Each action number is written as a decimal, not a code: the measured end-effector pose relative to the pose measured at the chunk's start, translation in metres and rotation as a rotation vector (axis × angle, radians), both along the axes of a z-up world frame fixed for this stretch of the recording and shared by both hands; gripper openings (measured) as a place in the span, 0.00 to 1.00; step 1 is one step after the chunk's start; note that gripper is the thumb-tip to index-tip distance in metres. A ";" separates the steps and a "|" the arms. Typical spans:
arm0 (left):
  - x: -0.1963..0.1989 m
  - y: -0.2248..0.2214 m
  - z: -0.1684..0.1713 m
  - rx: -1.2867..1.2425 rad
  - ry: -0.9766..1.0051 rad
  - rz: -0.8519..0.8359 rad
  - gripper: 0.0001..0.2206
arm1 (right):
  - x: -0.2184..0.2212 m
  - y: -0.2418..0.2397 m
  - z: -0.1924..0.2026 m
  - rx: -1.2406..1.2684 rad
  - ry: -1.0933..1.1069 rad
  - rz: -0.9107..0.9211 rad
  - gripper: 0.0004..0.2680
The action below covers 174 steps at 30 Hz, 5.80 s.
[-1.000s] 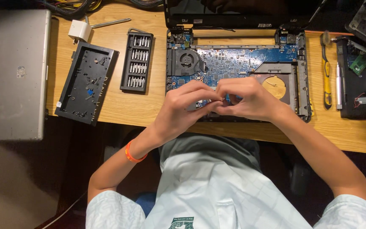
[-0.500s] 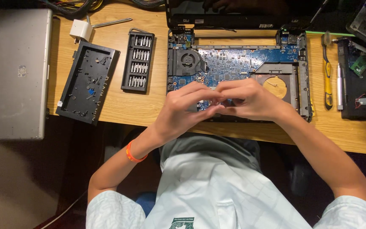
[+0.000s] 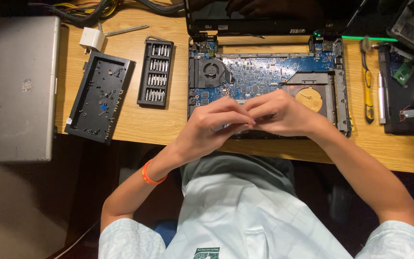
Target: The recorder is disassembling and reassembling parts of a laptop, including the keyboard and internal casing.
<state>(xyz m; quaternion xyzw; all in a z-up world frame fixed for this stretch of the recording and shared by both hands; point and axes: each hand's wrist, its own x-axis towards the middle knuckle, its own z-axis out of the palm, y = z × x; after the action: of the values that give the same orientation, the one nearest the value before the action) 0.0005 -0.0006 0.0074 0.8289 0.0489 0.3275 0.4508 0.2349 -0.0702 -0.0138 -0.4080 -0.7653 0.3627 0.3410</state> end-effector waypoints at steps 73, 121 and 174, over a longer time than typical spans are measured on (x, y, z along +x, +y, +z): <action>0.004 0.003 -0.024 0.143 0.034 0.068 0.05 | -0.004 -0.006 0.017 0.198 0.063 -0.065 0.04; 0.000 0.003 -0.011 0.076 0.200 0.012 0.07 | 0.018 -0.014 0.021 0.080 -0.004 -0.209 0.05; 0.008 -0.006 -0.011 0.398 0.196 0.140 0.07 | 0.178 -0.243 0.026 0.226 -0.759 -1.191 0.23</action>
<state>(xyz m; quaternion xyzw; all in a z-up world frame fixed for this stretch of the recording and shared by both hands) 0.0083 -0.0068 -0.0033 0.9238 0.0844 0.2792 0.2479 0.4129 -0.3136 0.0118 -0.8168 -0.5113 -0.1333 0.2315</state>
